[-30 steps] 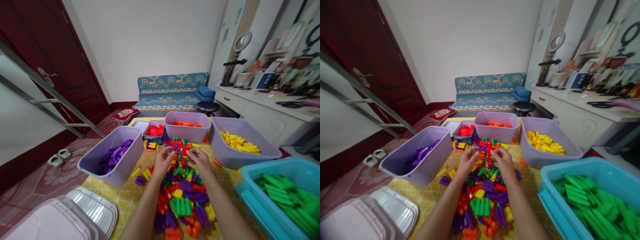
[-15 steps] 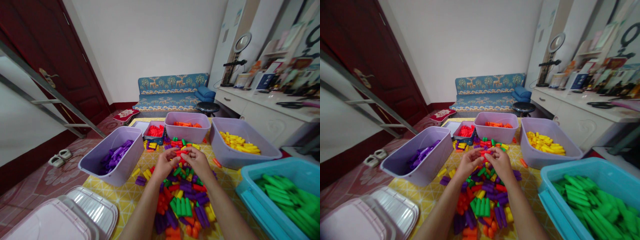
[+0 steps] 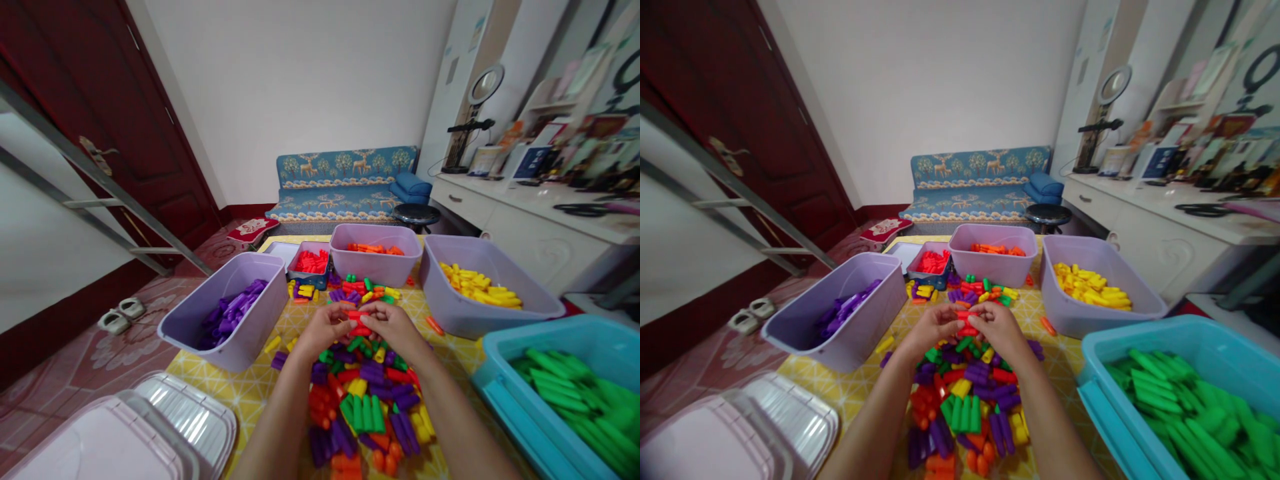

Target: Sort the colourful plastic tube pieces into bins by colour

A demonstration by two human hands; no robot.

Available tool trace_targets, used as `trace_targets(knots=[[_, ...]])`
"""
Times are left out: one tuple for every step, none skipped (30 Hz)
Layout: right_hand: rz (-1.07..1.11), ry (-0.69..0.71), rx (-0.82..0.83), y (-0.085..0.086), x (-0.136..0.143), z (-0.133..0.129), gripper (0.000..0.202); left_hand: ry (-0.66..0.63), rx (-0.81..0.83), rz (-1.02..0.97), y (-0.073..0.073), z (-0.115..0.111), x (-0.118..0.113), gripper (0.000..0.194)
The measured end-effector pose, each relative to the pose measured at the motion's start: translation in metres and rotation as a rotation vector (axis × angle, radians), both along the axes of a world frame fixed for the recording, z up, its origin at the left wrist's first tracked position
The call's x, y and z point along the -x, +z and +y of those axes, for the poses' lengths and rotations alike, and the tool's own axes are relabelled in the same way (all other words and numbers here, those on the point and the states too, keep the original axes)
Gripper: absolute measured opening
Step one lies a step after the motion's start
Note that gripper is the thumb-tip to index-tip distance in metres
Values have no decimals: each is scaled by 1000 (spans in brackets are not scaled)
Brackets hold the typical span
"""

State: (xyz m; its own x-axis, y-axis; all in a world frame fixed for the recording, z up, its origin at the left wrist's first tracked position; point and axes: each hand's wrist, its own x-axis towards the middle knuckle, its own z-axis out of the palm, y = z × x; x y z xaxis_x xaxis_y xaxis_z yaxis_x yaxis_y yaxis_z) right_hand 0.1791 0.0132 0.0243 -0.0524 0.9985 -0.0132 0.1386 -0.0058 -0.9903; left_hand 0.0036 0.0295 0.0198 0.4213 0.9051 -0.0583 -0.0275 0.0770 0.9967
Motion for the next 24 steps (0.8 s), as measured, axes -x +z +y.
trace_targets(knots=[[7,16,1,2,0,-1,25,1,6,12,1,0,2,56],[12,34,5,3,1,-2,25,-6,9,26,2,0,4,57],[14,54,12,5,0,-3,25,-24,10,39,3,0,6,58],[10,72,21,6,0,-4,24,-49,13,49,3,0,7,58],[1,88,30,7,0,-4,24,-78,20,55,4,0,8,59],[-12,99,40,7,0,-5,24,-102,31,58,4,0,9,59],[-24,105,49,7,0,-5,24,-117,44,59,4,0,9,60],[-32,108,57,6,0,-5,24,-123,58,60,3,0,9,60],[-33,106,62,5,0,-5,26,-122,71,62,3,0,10,60],[-27,99,63,4,1,-4,28,-115,82,67,3,0,10,58],[-13,83,60,3,2,-4,30,-103,91,76,3,0,12,56],[4,61,58,2,2,-3,32,-84,97,98,3,-1,14,52],[20,36,57,1,2,-2,34,-62,98,137,3,-1,17,47],[34,6,59,0,2,-1,35,-42,93,193,4,-2,21,41],[42,-21,65,-1,1,0,35,-22,80,258,6,-2,25,36],[45,-38,74,-2,0,1,34,-9,61,320,8,-2,30,32],[43,-45,82,-2,0,2,33,4,38,371,10,-2,34,29],[38,-47,84,-3,-1,3,32,37,14,403,14,-1,36,26],[33,-47,82,-3,-2,4,31,108,-17,411,17,0,38,25],[30,-46,78,-4,-2,4,30,221,-67,389,21,2,38,28],[31,-48,68,-4,-2,4,29,358,-142,331,25,4,37,34],[33,-57,53,-5,-2,3,28,487,-237,240,28,5,34,43],[37,-70,35,-5,-1,3,27,589,-339,129,30,7,31,54],[39,-84,17,-5,0,3,27,643,-430,17,31,8,28,64]])
